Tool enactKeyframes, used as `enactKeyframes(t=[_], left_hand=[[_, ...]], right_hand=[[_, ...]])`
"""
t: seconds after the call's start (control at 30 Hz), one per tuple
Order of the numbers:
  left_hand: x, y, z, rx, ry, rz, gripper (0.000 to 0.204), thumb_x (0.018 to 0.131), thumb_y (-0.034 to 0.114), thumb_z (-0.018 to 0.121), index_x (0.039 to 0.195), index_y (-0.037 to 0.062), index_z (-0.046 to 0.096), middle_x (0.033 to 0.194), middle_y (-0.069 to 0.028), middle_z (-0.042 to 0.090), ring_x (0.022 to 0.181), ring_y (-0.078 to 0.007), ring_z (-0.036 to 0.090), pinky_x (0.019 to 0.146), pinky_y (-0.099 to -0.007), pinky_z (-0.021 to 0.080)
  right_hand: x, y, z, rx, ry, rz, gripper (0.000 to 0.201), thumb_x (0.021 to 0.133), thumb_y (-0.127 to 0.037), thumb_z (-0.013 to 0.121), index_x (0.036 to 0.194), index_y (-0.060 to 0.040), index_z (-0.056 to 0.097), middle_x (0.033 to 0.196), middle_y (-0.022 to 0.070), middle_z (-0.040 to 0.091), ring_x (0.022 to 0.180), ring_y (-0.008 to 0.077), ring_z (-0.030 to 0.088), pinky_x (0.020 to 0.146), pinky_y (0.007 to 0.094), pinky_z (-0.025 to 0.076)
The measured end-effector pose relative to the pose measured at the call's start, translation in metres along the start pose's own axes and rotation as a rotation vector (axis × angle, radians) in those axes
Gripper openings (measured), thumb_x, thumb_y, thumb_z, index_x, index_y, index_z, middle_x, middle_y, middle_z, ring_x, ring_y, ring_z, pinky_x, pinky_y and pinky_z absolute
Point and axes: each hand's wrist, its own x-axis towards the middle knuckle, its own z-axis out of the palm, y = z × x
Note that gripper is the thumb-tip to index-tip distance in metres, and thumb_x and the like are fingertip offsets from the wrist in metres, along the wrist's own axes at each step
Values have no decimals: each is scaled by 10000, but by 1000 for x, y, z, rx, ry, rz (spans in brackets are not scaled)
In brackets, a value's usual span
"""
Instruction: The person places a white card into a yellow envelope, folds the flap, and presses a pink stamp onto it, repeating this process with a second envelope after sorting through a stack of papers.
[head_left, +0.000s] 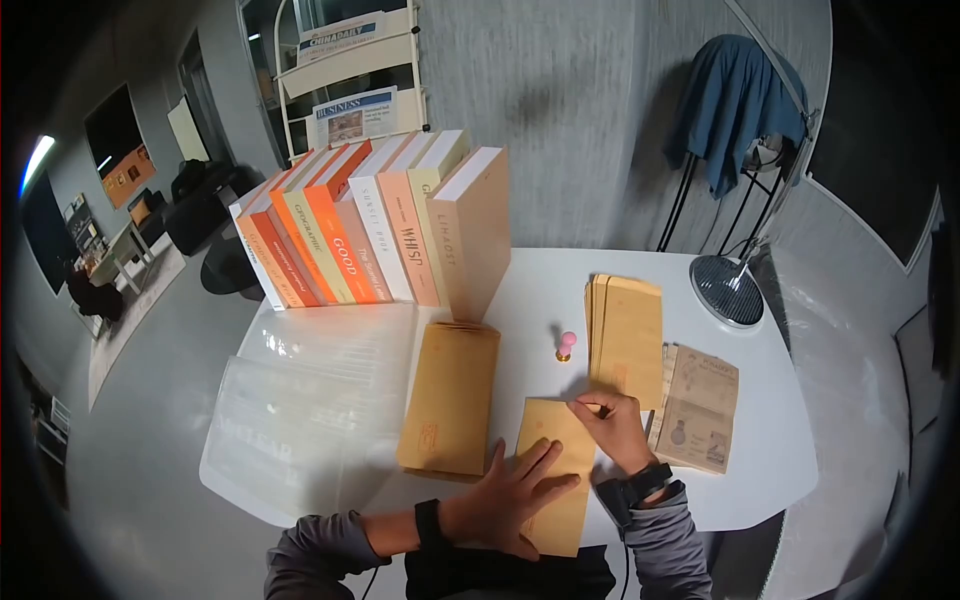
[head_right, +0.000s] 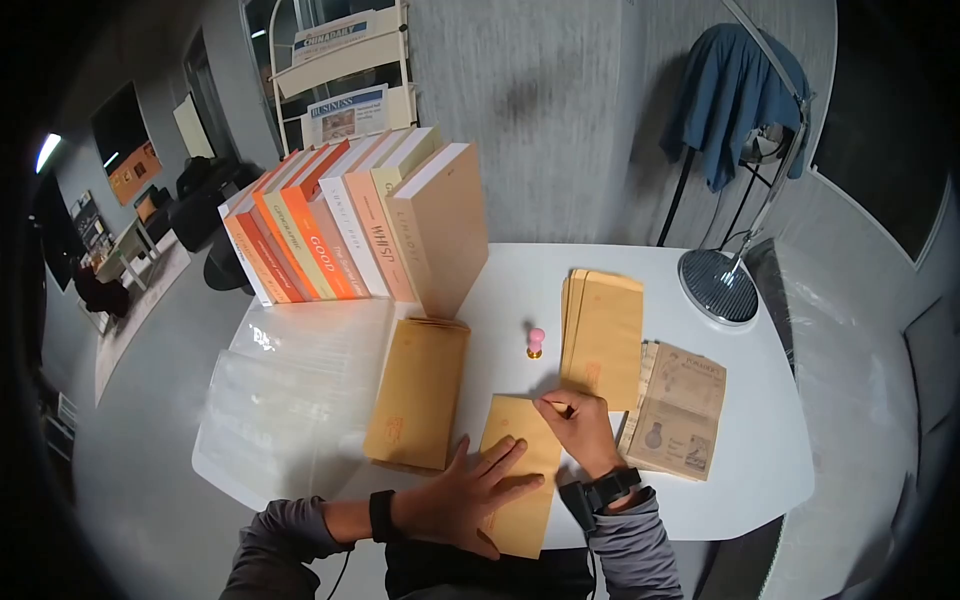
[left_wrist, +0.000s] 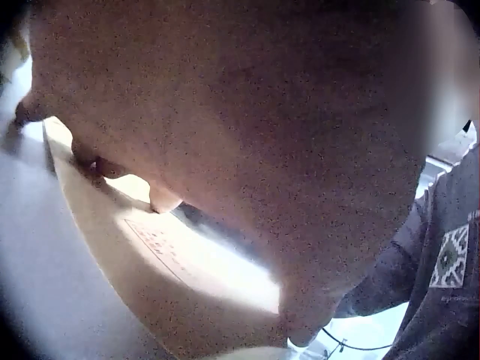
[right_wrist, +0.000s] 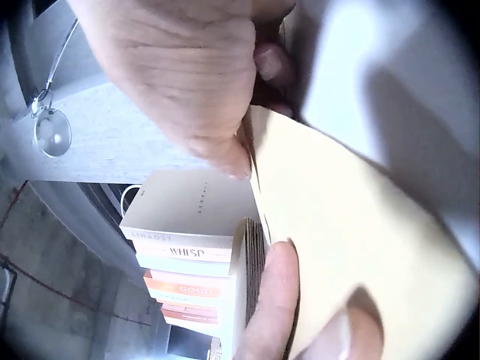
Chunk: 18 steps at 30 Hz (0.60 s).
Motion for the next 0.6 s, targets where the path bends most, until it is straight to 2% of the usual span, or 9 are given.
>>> enactKeyframes(t=[0.07, 0.27, 0.37, 0.47, 0.57, 0.6], left_hand=[[-1, -1, 2, 20, 14, -11, 1086, 662, 644, 755, 1515, 112, 345, 1530, -342, 190, 1469, -434, 150, 964, -770, 262], [-4, -10, 14, 16, 92, -39, 1114, 640, 697, 734, 1513, 116, 358, 1535, -374, 144, 1480, -439, 101, 950, -765, 271], [-3, -16, 28, -5, 137, -57, 1140, 616, 717, 737, 1507, 109, 370, 1546, -378, 112, 1485, -454, 58, 948, -779, 255], [2, -23, 41, -31, 180, -81, 1164, 593, 730, 743, 1502, 102, 378, 1550, -384, 89, 1485, -470, 17, 946, -793, 238], [2, -26, 43, -59, 202, -76, 1178, 572, 726, 758, 1496, 97, 385, 1550, -387, 76, 1486, -476, -12, 945, -802, 229], [2, -26, 42, -68, 206, -77, 1181, 566, 722, 764, 1494, 96, 385, 1550, -387, 72, 1487, -476, -19, 947, -802, 227]], right_hand=[[-1, -12, -5, -142, -32, -26, 203, 869, -163, 740, 963, 16, 729, 735, 146, 688, 579, 152, 595, 562, 293, 485], [-3, -22, -8, -376, 8, -136, 200, 831, -140, 738, 998, -28, 740, 853, 131, 665, 650, 260, 657, 608, 340, 521], [-4, -21, -3, -410, 54, -198, 181, 815, -118, 731, 969, -23, 733, 856, 128, 658, 678, 283, 663, 618, 350, 524], [-2, -32, -5, -466, 12, -221, 153, 810, -90, 720, 943, -13, 720, 839, 140, 662, 709, 301, 671, 631, 349, 527], [9, -39, -15, -407, 12, -134, 141, 809, -74, 720, 931, -3, 713, 827, 152, 672, 712, 295, 677, 629, 347, 528], [15, -52, -19, -379, -2, -78, 192, 783, -49, 739, 960, 12, 698, 808, 162, 675, 717, 275, 682, 624, 345, 528]])
